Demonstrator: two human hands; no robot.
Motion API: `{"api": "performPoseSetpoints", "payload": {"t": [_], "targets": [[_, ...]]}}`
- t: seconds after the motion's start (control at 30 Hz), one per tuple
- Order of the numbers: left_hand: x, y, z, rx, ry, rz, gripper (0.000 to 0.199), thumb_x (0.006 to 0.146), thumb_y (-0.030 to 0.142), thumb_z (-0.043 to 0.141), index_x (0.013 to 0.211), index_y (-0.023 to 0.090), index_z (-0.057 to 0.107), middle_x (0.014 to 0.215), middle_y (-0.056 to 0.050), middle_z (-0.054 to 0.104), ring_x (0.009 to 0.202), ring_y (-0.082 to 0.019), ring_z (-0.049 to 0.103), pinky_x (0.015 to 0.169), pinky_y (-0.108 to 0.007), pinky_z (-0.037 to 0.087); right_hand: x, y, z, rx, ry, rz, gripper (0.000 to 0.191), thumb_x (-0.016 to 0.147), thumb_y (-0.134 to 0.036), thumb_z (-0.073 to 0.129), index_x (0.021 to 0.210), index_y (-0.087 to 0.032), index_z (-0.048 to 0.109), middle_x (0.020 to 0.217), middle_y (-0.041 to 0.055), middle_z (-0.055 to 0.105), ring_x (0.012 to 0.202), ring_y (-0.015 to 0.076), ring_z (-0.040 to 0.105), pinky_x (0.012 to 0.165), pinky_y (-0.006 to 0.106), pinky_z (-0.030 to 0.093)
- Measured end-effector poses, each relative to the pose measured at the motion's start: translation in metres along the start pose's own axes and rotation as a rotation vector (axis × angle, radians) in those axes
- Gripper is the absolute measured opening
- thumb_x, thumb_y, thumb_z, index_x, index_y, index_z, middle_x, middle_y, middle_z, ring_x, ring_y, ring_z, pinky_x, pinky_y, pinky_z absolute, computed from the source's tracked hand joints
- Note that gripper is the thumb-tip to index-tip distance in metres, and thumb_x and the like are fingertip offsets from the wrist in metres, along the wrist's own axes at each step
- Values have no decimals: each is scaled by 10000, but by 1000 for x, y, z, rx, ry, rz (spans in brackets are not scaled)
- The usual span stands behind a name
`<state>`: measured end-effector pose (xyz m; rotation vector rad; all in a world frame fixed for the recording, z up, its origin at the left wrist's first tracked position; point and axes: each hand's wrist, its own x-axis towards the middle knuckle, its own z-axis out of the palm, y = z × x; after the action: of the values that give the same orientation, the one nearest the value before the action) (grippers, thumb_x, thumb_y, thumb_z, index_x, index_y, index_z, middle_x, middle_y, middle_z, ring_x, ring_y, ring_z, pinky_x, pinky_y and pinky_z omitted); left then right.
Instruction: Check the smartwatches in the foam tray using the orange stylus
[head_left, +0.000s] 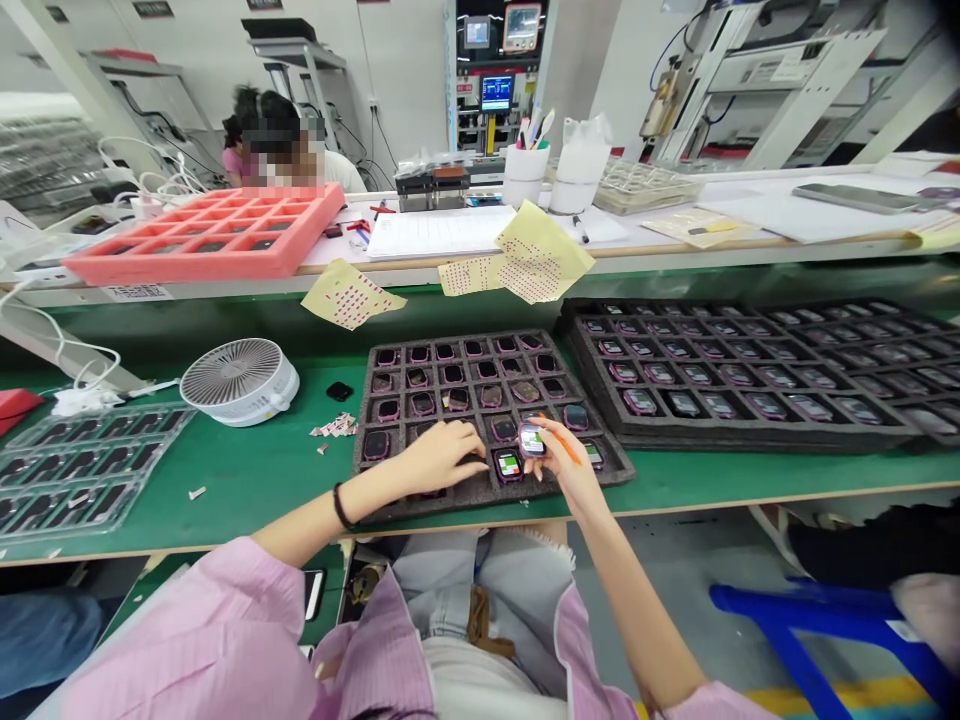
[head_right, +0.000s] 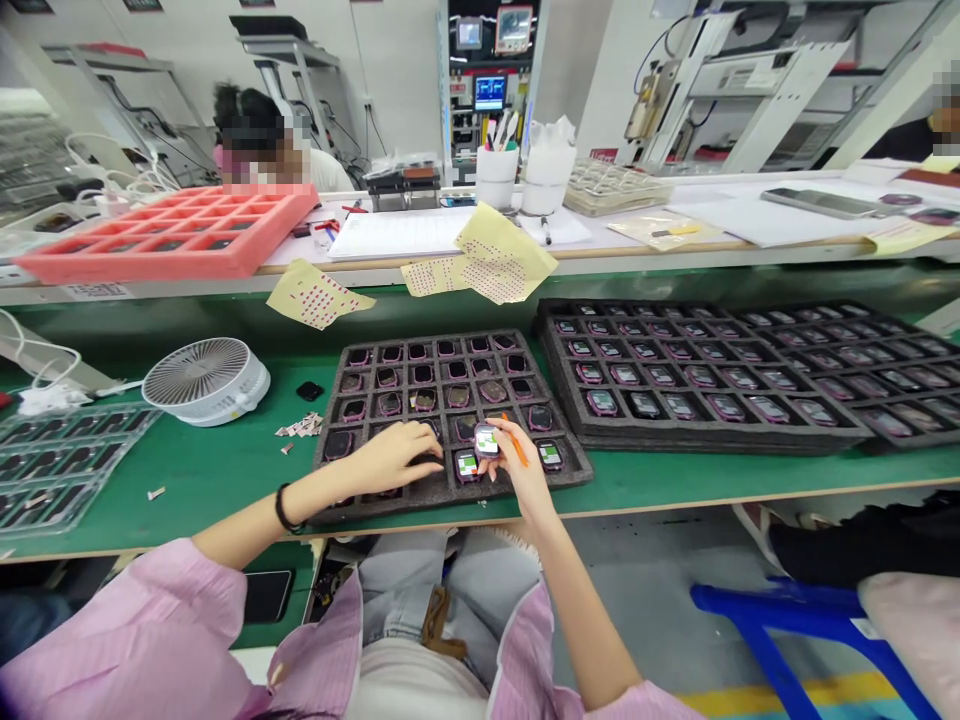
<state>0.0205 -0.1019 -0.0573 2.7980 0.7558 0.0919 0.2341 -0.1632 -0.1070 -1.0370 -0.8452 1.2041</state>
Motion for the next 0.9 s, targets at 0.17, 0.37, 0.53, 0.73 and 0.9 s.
{"api": "performPoseSetpoints", "payload": {"t": [0.17,0.37,0.53,0.73,0.9], "targets": [[37,28,24,137,-57,-71,430,822,414,611,1122,109,572,1126,-150,591,1012,-281,570,817,-370,474,2,-6,-4,-11,-12,37,355,753,-420,693,1021,-205,602,732,-2,624,499,138,598,419,250,432],[59,27,23,-4,-100,-113,452,629,307,765,999,84,630,1090,-180,586,1052,-341,539,798,-391,495,5,-20,-13,-34,-73,82,407,720,-365,735,1067,-214,586,877,18,647,589,155,662,511,284,523],[54,-5,23,-705,3,-154,402,513,249,833,853,133,651,943,-98,645,910,-262,605,790,-363,491,17,-34,-13,-73,-100,73,401,714,-334,747,1066,-220,590,903,19,655,637,167,692,589,321,573],[35,-48,11,-1515,258,-355,600,586,258,827,1098,163,530,1027,-115,672,666,-98,593,529,-198,378,52,-45,5,-91,-214,53,381,721,-299,743,1058,-212,587,899,19,680,641,179,706,647,375,598],[25,-74,9,-1428,573,-416,720,577,229,827,1216,167,503,966,-70,666,692,-94,585,537,-179,387,93,-34,36,-113,-310,65,347,727,-320,734,1018,-202,588,776,-4,681,585,180,700,570,326,582]]}}
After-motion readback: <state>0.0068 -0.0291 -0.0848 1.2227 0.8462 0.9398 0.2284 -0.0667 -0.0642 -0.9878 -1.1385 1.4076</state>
